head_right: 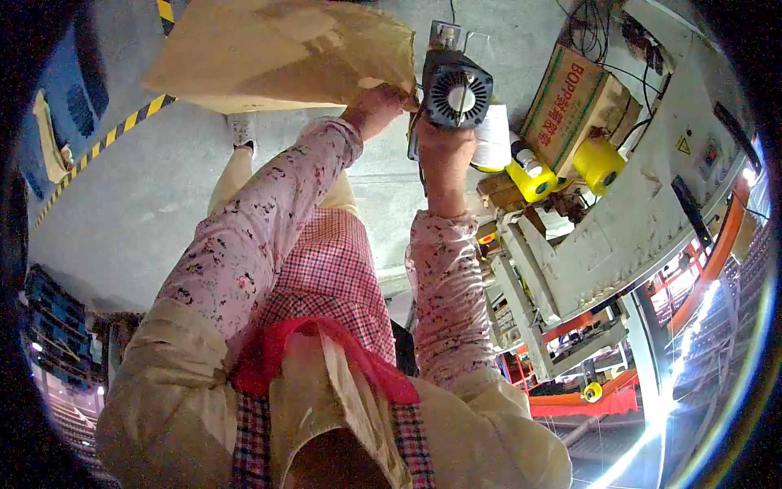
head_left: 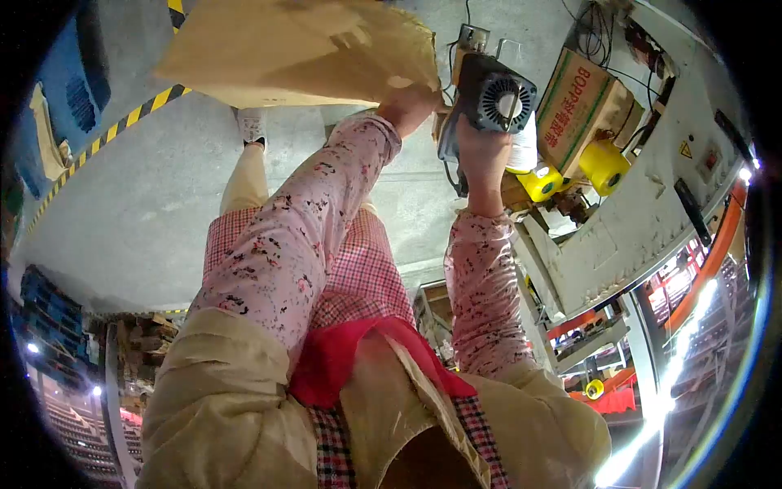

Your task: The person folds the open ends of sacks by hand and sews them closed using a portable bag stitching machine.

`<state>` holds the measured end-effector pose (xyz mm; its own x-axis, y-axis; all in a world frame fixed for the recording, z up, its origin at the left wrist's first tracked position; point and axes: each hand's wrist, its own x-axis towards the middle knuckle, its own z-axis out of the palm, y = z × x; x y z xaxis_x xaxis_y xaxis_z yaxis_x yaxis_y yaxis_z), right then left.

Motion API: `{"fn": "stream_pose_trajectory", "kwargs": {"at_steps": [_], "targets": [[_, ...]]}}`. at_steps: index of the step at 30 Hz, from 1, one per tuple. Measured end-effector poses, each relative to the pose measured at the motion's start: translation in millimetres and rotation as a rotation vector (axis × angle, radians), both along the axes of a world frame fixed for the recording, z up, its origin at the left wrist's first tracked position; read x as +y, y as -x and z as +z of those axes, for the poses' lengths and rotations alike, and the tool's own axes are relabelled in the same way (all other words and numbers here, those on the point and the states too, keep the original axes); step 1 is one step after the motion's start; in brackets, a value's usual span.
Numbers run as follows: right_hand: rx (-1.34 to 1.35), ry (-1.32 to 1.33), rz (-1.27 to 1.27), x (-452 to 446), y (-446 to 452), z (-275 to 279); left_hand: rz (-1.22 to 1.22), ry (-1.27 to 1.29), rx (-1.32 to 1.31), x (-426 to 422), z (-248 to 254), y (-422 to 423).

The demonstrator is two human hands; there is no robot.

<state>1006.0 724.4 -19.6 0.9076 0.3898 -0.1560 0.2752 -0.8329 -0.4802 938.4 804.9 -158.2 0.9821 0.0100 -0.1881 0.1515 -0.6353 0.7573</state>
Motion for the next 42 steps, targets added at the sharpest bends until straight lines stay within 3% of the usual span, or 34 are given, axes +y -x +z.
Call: {"fn": "stream_pose_trajectory", "kwargs": {"at_steps": [3,6,9,11,13,15,18,19,21,24,25,27,29,30,32,33,34,36,38,40,42], "targets": [[0.086,-0.004,-0.122,3.6,1.5,0.1,-0.025,-0.109,0.057,1.2,-2.6,0.6],[0.177,0.05,-0.173,-0.6,3.2,-7.6,-0.121,-0.061,0.143,25.5,26.3,-2.9],[0.173,0.035,-0.207,-4.1,8.1,-21.4,-0.006,-0.077,-0.054,12.4,-5.0,12.2],[0.119,-0.023,-0.213,6.2,14.3,-19.6,0.013,-0.106,0.014,22.9,-20.5,26.0],[0.087,0.101,-0.177,30.4,24.1,-5.5,0.054,-0.164,0.144,47.2,-32.5,49.2],[0.14,0.131,-0.206,43.3,33.3,-4.6,-0.236,-0.299,0.111,112.7,9.7,71.1],[0.218,0.095,-0.241,48.4,43.7,-14.3,-0.104,-0.356,0.001,162.2,-46.1,131.0],[0.159,0.092,-0.267,50.3,50.6,-22.4,0.227,0.175,-0.072,174.7,-79.6,153.7],[0.108,0.11,-0.288,59.9,61.0,-28.6,0.554,0.713,-0.147,191.1,-87.1,163.4],[0.172,0.113,-0.354,80.8,77.4,-36.4,0.436,0.454,0.271,210.7,-78.5,159.7],[0.093,0.104,-0.305,90.8,82.4,-35.6,0.534,0.5,0.236,203.0,-106.0,165.3],[0.027,0.138,-0.237,110.3,93.6,-34.5,0.648,0.547,0.198,207.8,-107.3,170.0],[0.012,0.081,-0.225,128.9,103.4,-38.2,0.156,-0.026,0.323,224.8,-57.6,156.2],[-0.015,-0.015,-0.232,140.2,108.8,-41.4,0.167,-0.024,0.32,227.1,-41.4,150.6],[0.218,0.074,-0.347,176.2,116.9,-23.2,0.126,-0.31,0.355,230.2,-24.4,144.3],[0.195,0.078,-0.325,175.2,123.5,-39.3,0.138,-0.307,0.354,224.0,-41.3,149.8],[0.191,0.077,-0.314,180.1,128.1,-45.3,0.352,0.091,0.301,208.1,-76.9,156.8],[0.157,-0.014,-0.326,193.5,138.1,-53.5,0.571,0.492,0.23,216.7,-78.1,159.9],[0.131,-0.024,-0.296,213.2,145.1,-43.1,-0.115,-0.224,0.147,245.3,-18.6,150.2],[0.082,-0.042,-0.269,233.5,148.5,-36.5,-0.119,-0.236,0.208,256.6,-33.1,153.6],[0.114,-0.026,-0.277,235.4,154.3,-43.1,-0.043,-0.478,0.008,273.1,-40.6,176.6]]}}
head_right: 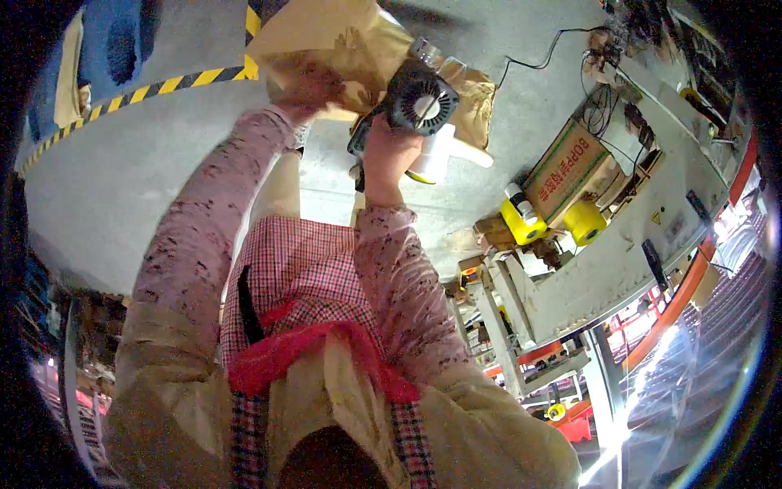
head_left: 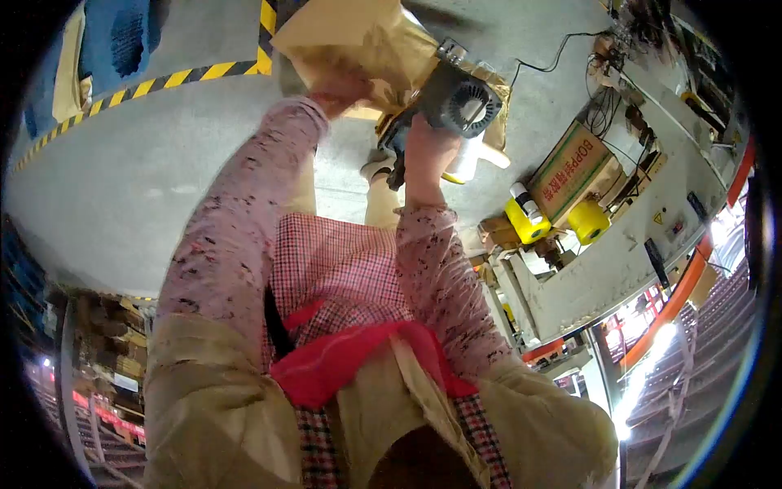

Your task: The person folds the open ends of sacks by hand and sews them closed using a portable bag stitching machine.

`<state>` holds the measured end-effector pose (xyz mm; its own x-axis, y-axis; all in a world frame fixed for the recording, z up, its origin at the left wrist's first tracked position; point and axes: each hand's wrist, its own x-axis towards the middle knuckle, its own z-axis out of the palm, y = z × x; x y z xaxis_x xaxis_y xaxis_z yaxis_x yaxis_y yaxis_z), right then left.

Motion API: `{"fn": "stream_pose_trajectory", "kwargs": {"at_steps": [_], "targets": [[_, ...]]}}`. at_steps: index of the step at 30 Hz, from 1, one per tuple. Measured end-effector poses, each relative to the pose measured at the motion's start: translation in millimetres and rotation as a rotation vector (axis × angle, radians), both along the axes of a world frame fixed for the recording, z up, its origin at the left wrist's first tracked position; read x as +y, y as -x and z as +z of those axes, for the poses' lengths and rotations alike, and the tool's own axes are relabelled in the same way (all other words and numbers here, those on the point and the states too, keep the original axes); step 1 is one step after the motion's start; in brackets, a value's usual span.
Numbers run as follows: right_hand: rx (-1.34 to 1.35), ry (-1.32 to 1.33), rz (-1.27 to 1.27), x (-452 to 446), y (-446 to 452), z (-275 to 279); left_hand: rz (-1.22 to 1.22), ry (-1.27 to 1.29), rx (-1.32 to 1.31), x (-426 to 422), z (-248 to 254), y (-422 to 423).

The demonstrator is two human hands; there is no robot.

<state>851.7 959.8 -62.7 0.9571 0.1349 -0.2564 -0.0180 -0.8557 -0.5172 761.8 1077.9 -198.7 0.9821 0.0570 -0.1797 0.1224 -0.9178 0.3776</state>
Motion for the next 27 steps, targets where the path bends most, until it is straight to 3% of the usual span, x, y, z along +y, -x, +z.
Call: {"fn": "stream_pose_trajectory", "kwargs": {"at_steps": [1,4,6,7,8,10,12,14,15,17,19,20,23,25,27], "targets": [[0.028,0.026,0.004,3.9,2.2,-3.0,0.179,-0.079,-0.002,16.5,6.8,7.2],[0.052,-0.023,-0.022,26.8,10.2,-6.9,0.056,-0.147,-0.206,74.1,-24.6,46.2],[0.055,-0.162,-0.086,42.7,17.6,-7.0,-0.021,-0.254,0.008,97.1,-18.7,54.4],[0.223,-0.052,-0.15,43.0,17.5,-17.1,-0.058,-0.312,0.112,110.1,-15.8,53.6],[0.22,-0.054,-0.142,52.1,18.1,-20.2,-0.049,-0.314,0.109,116.7,-11.4,46.8],[0.147,0.134,-0.128,67.5,26.8,-23.4,0.258,0.329,0.318,118.1,-9.4,38.0],[0.193,0.051,-0.106,81.9,31.6,-26.3,0.23,0.329,0.184,121.7,-29.3,53.6],[-0.006,-0.053,-0.026,85.0,38.0,-46.6,0.195,0.328,0.058,113.9,-54.3,69.0],[-0.003,-0.054,-0.017,88.3,40.3,-51.2,0.236,0.531,-0.004,110.9,-67.4,74.3],[0.243,-0.16,-0.123,97.9,41.5,-50.7,0.286,0.73,-0.072,114.8,-51.3,72.5],[0.217,-0.162,-0.097,110.2,49.0,-57.1,0.317,0.496,0.25,128.6,11.7,56.2],[0.188,-0.163,-0.08,115.3,52.0,-62.8,0.329,0.495,0.251,129.8,12.1,60.3],[0.149,-0.23,-0.049,131.5,59.0,-75.5,0.418,0.496,0.172,137.0,14.9,77.6],[0.175,-0.183,-0.038,145.9,60.8,-67.0,0.803,0.372,-0.295,132.8,23.9,101.7],[0.22,-0.125,-0.024,159.0,59.5,-65.0,1.005,0.383,-0.413,117.0,32.1,139.8]]}}
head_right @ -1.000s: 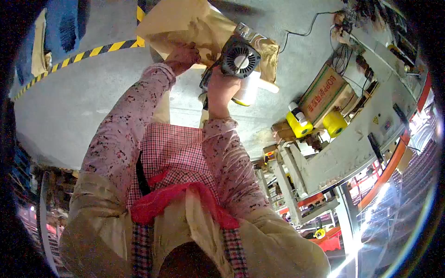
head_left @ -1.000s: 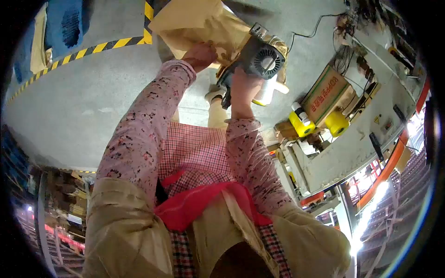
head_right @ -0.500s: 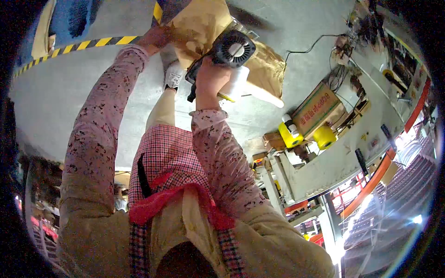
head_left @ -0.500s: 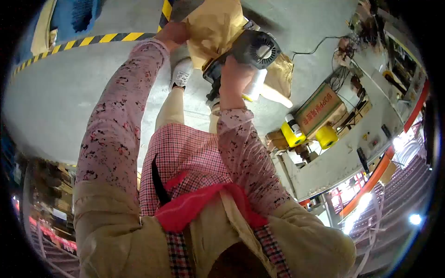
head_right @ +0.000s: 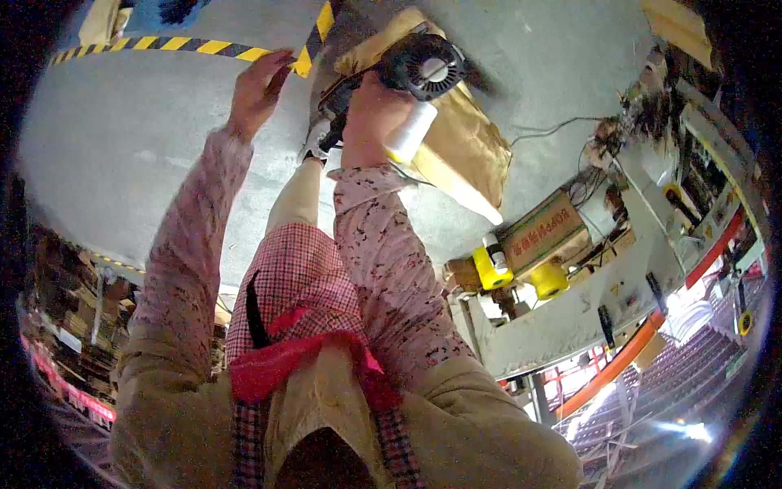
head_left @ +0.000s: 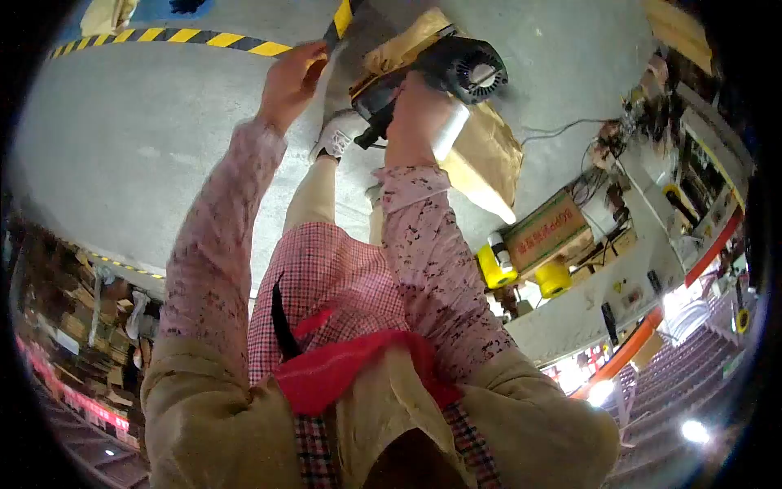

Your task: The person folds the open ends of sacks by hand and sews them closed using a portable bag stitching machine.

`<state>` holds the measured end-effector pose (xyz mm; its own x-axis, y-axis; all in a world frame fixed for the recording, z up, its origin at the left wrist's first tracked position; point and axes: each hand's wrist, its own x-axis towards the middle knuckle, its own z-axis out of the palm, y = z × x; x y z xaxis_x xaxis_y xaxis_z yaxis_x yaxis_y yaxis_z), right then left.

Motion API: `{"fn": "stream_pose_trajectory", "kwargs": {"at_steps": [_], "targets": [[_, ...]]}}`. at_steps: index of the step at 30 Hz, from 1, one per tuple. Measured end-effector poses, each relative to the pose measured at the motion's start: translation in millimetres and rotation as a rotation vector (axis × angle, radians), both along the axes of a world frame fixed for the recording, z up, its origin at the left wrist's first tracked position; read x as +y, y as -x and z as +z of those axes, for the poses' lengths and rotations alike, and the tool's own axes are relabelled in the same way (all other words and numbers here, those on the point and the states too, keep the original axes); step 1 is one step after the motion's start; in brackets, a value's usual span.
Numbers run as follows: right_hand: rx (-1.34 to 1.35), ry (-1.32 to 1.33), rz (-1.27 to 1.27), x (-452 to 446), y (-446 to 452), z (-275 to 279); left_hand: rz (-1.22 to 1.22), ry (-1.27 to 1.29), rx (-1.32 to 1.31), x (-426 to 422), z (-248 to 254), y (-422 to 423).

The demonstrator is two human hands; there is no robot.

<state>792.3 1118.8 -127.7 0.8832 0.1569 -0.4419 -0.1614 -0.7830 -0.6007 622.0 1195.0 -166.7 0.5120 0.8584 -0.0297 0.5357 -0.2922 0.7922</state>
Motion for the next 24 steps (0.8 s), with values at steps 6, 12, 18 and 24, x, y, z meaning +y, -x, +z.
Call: {"fn": "stream_pose_trajectory", "kwargs": {"at_steps": [6,12,18,24], "targets": [[0.417,-0.292,-0.176,31.6,3.2,8.5,0.271,0.501,0.164,-125.2,56.7,103.1],[0.708,-0.554,-0.109,22.9,-5.6,33.7,0.018,0.705,0.168,-203.5,139.3,83.2],[0.669,-0.525,0.018,7.6,-13.1,77.3,-0.157,0.83,0.214,-222.7,130.4,68.5],[0.263,-0.476,0.605,-45.0,-46.6,148.4,-0.239,0.803,0.378,-227.3,138.0,60.8]]}}
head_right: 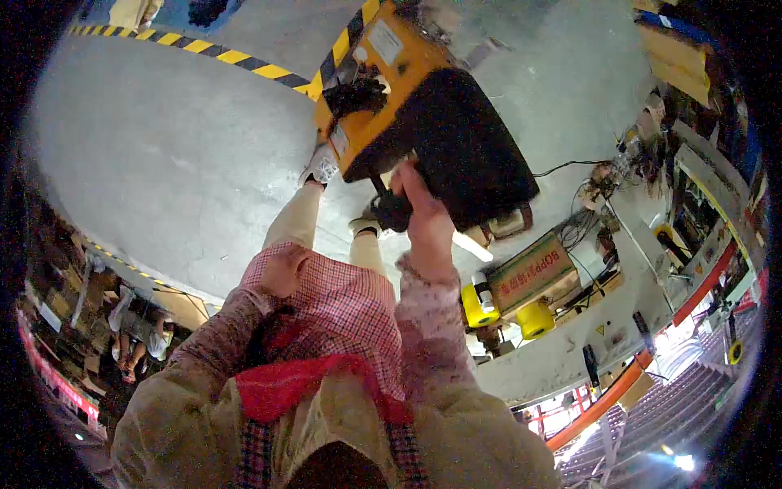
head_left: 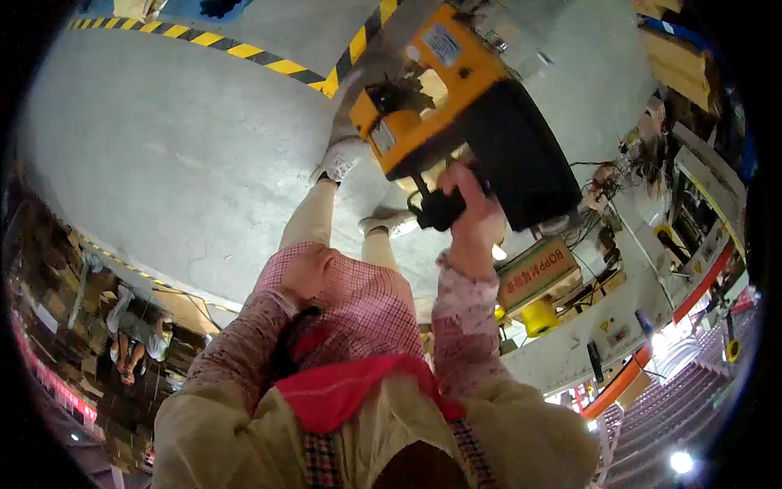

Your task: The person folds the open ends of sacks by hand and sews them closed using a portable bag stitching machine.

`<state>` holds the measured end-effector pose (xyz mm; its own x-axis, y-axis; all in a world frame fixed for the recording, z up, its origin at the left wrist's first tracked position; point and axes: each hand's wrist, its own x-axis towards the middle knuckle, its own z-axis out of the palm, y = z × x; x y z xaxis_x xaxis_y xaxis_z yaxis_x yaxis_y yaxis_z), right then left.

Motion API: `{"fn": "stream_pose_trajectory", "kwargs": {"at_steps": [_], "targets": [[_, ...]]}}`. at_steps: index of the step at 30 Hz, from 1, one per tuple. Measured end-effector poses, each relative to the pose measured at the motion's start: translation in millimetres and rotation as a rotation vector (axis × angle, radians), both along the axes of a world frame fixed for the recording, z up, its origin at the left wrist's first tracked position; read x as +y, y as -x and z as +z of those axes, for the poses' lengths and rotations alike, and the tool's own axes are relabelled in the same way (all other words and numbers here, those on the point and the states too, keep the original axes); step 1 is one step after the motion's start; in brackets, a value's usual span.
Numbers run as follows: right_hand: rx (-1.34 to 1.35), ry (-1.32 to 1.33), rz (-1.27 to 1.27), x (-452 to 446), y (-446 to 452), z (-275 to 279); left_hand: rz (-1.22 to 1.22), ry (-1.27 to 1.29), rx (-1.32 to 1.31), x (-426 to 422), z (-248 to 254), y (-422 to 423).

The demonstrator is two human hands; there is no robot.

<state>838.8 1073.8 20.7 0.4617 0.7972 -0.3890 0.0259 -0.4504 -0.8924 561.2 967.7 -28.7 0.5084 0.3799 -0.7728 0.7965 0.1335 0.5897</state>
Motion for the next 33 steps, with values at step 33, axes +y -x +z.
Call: {"fn": "stream_pose_trajectory", "kwargs": {"at_steps": [33], "targets": [[0.081,0.342,-0.768,-684.7,-123.1,-2.8,-0.607,-0.325,0.169,-38.7,97.0,-158.6]]}}
